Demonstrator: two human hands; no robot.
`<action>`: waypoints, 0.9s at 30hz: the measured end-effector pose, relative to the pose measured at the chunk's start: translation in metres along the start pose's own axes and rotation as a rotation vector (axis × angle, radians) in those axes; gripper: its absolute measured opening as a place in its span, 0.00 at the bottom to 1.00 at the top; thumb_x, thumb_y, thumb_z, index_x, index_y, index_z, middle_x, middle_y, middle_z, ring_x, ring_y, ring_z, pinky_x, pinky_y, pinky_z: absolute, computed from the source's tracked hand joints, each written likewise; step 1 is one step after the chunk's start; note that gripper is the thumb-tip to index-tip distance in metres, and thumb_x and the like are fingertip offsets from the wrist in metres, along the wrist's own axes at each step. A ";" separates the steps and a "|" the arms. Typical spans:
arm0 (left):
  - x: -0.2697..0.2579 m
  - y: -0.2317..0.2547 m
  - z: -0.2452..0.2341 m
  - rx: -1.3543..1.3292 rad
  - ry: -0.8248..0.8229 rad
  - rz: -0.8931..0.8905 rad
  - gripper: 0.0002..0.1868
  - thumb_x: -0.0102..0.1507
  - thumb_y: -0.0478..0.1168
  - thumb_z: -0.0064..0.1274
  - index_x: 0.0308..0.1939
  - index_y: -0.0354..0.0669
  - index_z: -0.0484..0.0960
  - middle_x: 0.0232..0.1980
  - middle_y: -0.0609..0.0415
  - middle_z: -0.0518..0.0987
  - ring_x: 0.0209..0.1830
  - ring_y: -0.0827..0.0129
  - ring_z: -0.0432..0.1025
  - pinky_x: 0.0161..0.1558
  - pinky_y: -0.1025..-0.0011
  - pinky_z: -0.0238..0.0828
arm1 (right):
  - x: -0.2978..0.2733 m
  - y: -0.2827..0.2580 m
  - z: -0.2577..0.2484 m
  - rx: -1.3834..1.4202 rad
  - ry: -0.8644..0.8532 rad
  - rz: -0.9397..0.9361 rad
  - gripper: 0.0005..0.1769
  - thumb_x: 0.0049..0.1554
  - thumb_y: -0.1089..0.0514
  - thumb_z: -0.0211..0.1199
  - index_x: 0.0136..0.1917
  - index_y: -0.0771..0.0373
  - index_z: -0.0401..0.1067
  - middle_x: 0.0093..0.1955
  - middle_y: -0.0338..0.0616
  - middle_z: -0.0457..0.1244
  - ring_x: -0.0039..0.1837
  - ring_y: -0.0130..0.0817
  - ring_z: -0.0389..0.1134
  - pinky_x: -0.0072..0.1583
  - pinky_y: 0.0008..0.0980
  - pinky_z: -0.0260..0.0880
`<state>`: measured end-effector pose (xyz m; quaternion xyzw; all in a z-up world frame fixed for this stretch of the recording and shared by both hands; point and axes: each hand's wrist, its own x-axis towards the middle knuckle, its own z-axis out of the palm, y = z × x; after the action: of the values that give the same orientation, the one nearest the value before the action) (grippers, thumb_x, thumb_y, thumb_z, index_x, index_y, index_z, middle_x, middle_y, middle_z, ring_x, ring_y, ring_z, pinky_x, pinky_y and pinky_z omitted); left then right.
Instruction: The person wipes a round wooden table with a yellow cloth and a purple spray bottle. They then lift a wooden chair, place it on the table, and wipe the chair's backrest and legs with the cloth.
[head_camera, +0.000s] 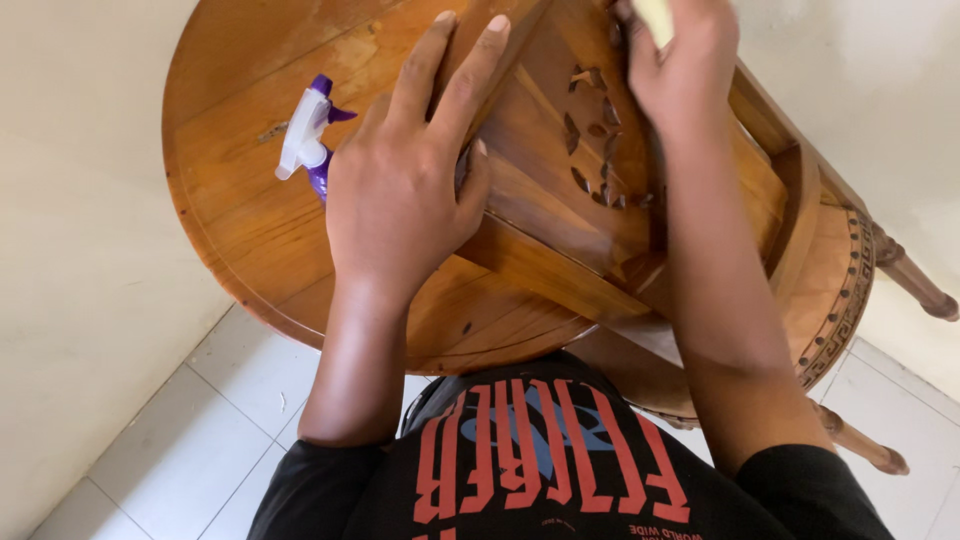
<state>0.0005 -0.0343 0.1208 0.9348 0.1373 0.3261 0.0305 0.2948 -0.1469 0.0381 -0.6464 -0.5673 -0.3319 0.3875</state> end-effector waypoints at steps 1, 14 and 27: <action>-0.001 0.002 0.001 0.027 -0.002 -0.010 0.40 0.66 0.36 0.60 0.80 0.58 0.60 0.76 0.49 0.66 0.55 0.60 0.75 0.53 0.63 0.76 | 0.000 -0.010 -0.001 0.023 0.005 -0.003 0.18 0.53 0.79 0.60 0.56 0.68 0.74 0.49 0.49 0.69 0.49 0.45 0.72 0.50 0.38 0.71; 0.011 0.039 0.032 -0.154 0.002 0.250 0.16 0.75 0.38 0.57 0.65 0.53 0.73 0.80 0.61 0.65 0.86 0.63 0.55 0.84 0.53 0.45 | -0.032 -0.068 -0.015 0.123 -0.099 0.096 0.08 0.55 0.72 0.66 0.49 0.70 0.73 0.41 0.48 0.62 0.42 0.39 0.65 0.42 0.38 0.65; 0.000 0.034 0.081 0.104 -0.180 0.281 0.31 0.72 0.55 0.48 0.73 0.40 0.73 0.79 0.50 0.64 0.83 0.57 0.47 0.82 0.54 0.39 | 0.006 0.016 -0.001 0.147 0.056 0.074 0.09 0.60 0.73 0.67 0.53 0.74 0.71 0.45 0.59 0.66 0.45 0.55 0.69 0.46 0.44 0.69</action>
<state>0.0593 -0.0644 0.0621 0.9706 0.0189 0.2344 -0.0517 0.3112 -0.1455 0.0418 -0.6271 -0.5549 -0.2929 0.4616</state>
